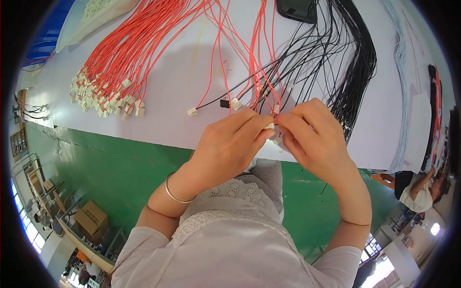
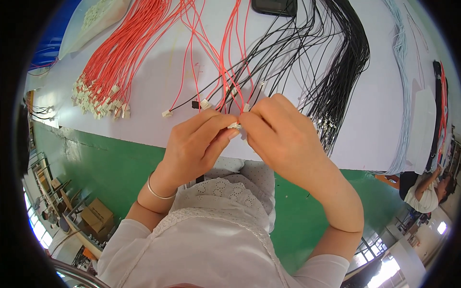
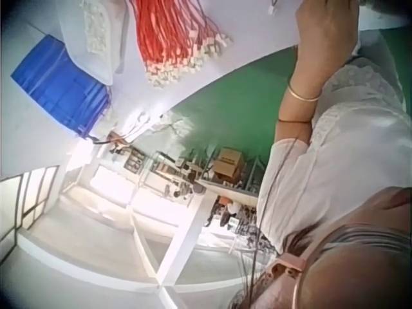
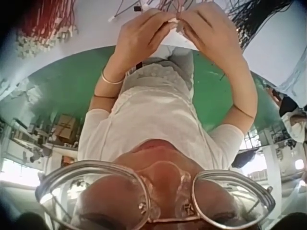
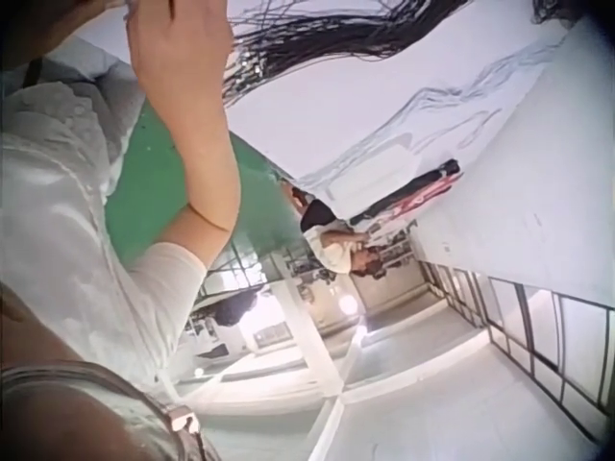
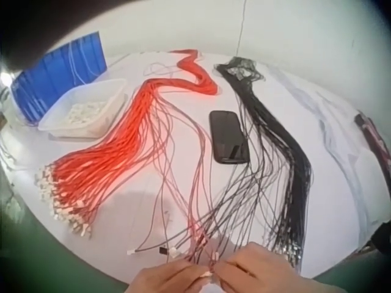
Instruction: The worker is manually inserting electrical wires into white plastic connector housings to assemble wire harnesses.
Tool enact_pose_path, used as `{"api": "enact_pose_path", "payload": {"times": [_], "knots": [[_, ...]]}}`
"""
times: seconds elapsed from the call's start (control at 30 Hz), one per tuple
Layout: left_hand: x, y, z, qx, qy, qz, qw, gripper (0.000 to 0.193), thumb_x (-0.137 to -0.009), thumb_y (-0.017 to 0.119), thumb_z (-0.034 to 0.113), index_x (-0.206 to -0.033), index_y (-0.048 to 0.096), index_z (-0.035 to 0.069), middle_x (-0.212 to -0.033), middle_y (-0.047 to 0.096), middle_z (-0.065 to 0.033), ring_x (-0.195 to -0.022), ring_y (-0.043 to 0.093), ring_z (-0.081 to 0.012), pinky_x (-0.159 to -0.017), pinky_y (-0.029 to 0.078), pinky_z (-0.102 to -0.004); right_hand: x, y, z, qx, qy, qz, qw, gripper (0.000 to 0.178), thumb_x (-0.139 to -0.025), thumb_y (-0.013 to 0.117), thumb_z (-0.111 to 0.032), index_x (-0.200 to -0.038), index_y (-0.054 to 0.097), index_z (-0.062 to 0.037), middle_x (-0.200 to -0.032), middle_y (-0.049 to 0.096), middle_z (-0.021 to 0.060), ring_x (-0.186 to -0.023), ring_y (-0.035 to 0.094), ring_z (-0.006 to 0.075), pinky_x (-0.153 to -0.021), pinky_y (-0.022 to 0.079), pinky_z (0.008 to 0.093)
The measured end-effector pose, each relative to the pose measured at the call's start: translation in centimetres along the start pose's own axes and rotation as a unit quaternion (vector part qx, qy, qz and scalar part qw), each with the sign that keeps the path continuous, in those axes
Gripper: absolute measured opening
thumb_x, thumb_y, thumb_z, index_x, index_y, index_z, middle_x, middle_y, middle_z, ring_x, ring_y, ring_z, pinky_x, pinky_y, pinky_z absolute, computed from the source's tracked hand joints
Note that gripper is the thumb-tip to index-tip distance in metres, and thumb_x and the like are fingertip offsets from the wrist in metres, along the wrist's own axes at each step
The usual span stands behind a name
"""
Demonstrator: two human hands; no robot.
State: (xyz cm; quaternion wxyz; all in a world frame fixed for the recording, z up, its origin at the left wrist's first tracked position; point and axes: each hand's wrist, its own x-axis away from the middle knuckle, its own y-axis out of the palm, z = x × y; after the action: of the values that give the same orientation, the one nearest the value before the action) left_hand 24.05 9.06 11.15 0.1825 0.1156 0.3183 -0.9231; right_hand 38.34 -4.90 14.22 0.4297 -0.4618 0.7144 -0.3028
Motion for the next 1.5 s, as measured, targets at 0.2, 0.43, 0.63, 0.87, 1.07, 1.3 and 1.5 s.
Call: {"api": "enact_pose_path", "payload": {"times": [0.2, 0.43, 0.63, 0.87, 1.07, 1.3, 1.5], "knots": [[-0.2, 0.0, -0.2, 0.026, -0.001, 0.009, 1.000, 0.017, -0.084, 0.070, -0.002, -0.100, 0.064, -0.003, -0.080, 0.062, -0.0114, -0.061, 0.056, -0.0228, -0.054, 0.046, -0.0312, 0.2, 0.4, 0.5, 0.073, -0.071, 0.001, 0.995, 0.022, -0.066, 0.067, -0.003, -0.088, 0.061, -0.0020, -0.082, 0.051, 0.0038, -0.071, 0.053, 0.0171, -0.048, 0.045, 0.0265], [-0.4, -0.5, 0.0, 0.005, 0.008, -0.006, 1.000, 0.016, -0.084, 0.070, -0.002, -0.099, 0.063, -0.003, -0.078, 0.061, -0.0108, -0.059, 0.055, -0.0223, -0.053, 0.044, -0.0307, 0.2, 0.3, -0.1, 0.079, -0.062, -0.024, 0.995, 0.037, -0.059, 0.076, 0.000, -0.095, 0.067, 0.0004, -0.084, 0.057, 0.0055, -0.067, 0.055, 0.0208, -0.051, 0.045, 0.0309], [0.0, -1.3, 0.8, 0.073, -0.055, -0.012, 0.996, 0.014, -0.085, 0.070, 0.001, -0.097, 0.064, 0.000, -0.074, 0.058, -0.0076, -0.055, 0.052, -0.0178, -0.050, 0.042, -0.0293, 0.3, -0.2, 0.1, -0.046, 0.031, 0.042, 0.998, 0.026, -0.065, 0.076, -0.001, -0.091, 0.072, -0.0052, -0.081, 0.061, 0.0048, -0.069, 0.057, 0.0202, -0.056, 0.046, 0.0299], [0.9, -2.6, 1.2, 0.074, -0.142, 0.021, 0.987, 0.012, -0.086, 0.070, 0.003, -0.097, 0.066, 0.004, -0.076, 0.060, -0.0045, -0.050, 0.043, -0.0111, -0.047, 0.036, -0.0248, 0.9, -1.9, 1.9, -0.126, 0.160, 0.090, 0.975, 0.019, -0.075, 0.074, 0.000, -0.094, 0.073, -0.0041, -0.090, 0.065, 0.0053, -0.074, 0.060, 0.0177, -0.064, 0.048, 0.0271], [1.1, -2.9, -0.7, 0.188, -0.181, 0.101, 0.960, 0.011, -0.092, 0.067, 0.008, -0.096, 0.066, -0.002, -0.067, 0.053, 0.0022, -0.052, 0.037, -0.0009, -0.047, 0.028, -0.0196, 0.6, -0.2, 3.7, 0.046, 0.119, 0.104, 0.986, 0.020, -0.080, 0.070, 0.004, -0.098, 0.072, -0.0057, -0.096, 0.064, 0.0059, -0.083, 0.062, 0.0196, -0.068, 0.050, 0.0283], [0.9, -2.6, -0.7, 0.199, -0.194, 0.097, 0.956, 0.009, -0.093, 0.066, 0.008, -0.093, 0.066, -0.001, -0.067, 0.054, 0.0033, -0.052, 0.035, -0.0010, -0.047, 0.028, -0.0205, -0.9, 0.5, 4.6, 0.146, 0.068, 0.080, 0.984, 0.022, -0.077, 0.072, 0.000, -0.098, 0.071, -0.0072, -0.095, 0.062, 0.0053, -0.084, 0.061, 0.0224, -0.071, 0.051, 0.0328], [0.6, -2.7, -1.0, 0.162, -0.199, 0.099, 0.961, 0.008, -0.092, 0.067, 0.009, -0.093, 0.066, 0.000, -0.067, 0.054, 0.0025, -0.052, 0.036, -0.0022, -0.047, 0.029, -0.0216, 0.1, -0.7, 5.6, 0.150, 0.068, 0.006, 0.986, 0.020, -0.079, 0.070, 0.000, -0.097, 0.068, -0.0068, -0.100, 0.064, 0.0048, -0.084, 0.061, 0.0238, -0.073, 0.050, 0.0334]]}}
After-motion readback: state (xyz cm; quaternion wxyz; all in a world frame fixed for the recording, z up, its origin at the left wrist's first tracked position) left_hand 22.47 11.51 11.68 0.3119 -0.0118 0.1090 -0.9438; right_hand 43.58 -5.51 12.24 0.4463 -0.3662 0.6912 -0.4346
